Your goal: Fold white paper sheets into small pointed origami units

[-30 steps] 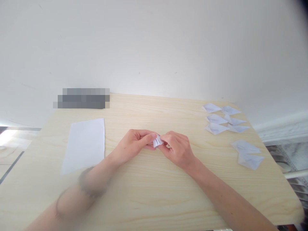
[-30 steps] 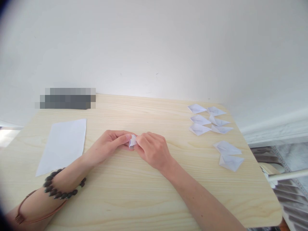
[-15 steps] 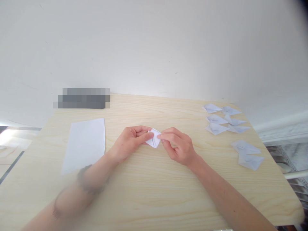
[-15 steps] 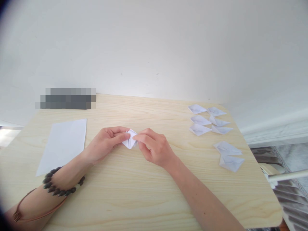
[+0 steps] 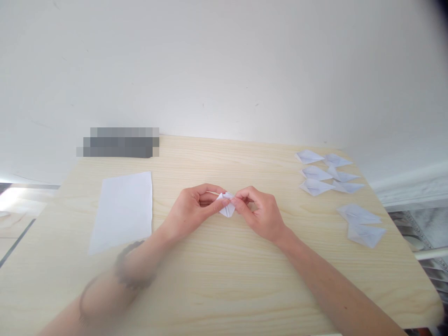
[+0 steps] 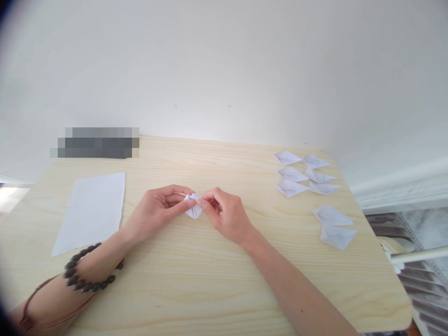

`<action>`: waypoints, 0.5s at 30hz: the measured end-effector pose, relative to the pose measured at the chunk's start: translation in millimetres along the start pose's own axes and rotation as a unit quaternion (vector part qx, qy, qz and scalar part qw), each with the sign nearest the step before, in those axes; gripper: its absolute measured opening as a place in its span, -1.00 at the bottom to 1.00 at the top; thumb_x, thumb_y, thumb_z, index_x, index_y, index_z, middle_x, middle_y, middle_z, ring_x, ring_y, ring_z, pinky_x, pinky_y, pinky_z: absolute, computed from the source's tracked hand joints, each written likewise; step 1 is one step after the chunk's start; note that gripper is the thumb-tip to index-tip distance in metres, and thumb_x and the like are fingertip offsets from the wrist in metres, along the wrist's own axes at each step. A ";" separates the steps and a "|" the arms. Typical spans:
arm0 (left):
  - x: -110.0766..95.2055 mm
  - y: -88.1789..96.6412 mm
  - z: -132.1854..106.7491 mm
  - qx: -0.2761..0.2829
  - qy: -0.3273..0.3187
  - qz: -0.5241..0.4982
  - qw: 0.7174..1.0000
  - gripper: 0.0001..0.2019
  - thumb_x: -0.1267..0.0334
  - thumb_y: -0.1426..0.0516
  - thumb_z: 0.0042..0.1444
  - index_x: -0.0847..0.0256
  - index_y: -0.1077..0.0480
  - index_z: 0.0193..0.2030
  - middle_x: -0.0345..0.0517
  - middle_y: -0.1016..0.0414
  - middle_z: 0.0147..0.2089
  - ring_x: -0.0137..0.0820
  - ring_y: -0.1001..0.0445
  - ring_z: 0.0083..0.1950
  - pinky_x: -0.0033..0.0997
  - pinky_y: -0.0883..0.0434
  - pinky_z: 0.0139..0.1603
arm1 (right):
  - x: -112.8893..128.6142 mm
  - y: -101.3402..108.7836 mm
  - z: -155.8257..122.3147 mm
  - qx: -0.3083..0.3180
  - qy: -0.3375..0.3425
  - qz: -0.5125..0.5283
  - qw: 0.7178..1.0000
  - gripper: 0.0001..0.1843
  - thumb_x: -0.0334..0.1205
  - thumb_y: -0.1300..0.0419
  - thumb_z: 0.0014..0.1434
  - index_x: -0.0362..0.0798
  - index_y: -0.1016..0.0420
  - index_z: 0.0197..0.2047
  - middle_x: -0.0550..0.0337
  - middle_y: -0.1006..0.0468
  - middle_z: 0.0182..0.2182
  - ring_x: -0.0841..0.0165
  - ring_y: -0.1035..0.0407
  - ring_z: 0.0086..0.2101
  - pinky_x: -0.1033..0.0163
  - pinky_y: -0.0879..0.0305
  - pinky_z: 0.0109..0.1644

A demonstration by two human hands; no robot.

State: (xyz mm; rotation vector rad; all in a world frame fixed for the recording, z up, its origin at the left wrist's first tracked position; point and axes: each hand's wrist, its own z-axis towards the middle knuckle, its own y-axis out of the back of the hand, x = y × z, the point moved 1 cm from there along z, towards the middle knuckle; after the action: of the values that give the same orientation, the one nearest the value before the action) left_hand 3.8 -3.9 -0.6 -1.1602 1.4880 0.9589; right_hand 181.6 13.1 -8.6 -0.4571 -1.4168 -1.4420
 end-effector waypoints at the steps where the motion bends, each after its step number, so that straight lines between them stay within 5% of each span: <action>1: 0.7 -0.7 0.2 0.012 0.003 -0.008 1.000 -0.70 0.16 -0.25 -0.03 0.23 -0.43 -0.16 -0.11 -0.58 -0.24 -0.33 -0.53 -0.20 -0.43 -0.42 -0.17 | 0.3 0.4 -0.1 -0.002 -0.013 0.012 1.000 -0.84 -0.16 -0.12 0.16 -0.06 -0.32 -0.40 0.26 -0.45 -0.56 0.48 -0.32 -0.53 0.39 -0.21 -0.50; 15: -0.8 -3.6 0.1 0.038 0.025 0.051 0.998 -0.73 0.09 -0.21 -0.02 0.27 -0.46 -0.30 -0.07 -0.57 -0.36 -0.31 -0.52 -0.28 -0.37 -0.42 -0.21 | 0.9 1.6 2.6 0.038 0.000 0.040 0.998 -0.81 -0.22 -0.05 0.19 -0.07 -0.26 -0.45 0.35 -0.28 -0.62 0.56 -0.08 -0.63 0.41 -0.02 -0.58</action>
State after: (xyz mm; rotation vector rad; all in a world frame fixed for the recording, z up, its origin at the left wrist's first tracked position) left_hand 7.4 -4.5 0.1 -1.0701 1.6232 0.9386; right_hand 181.5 15.4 -6.4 -0.4613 -1.4322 -1.3194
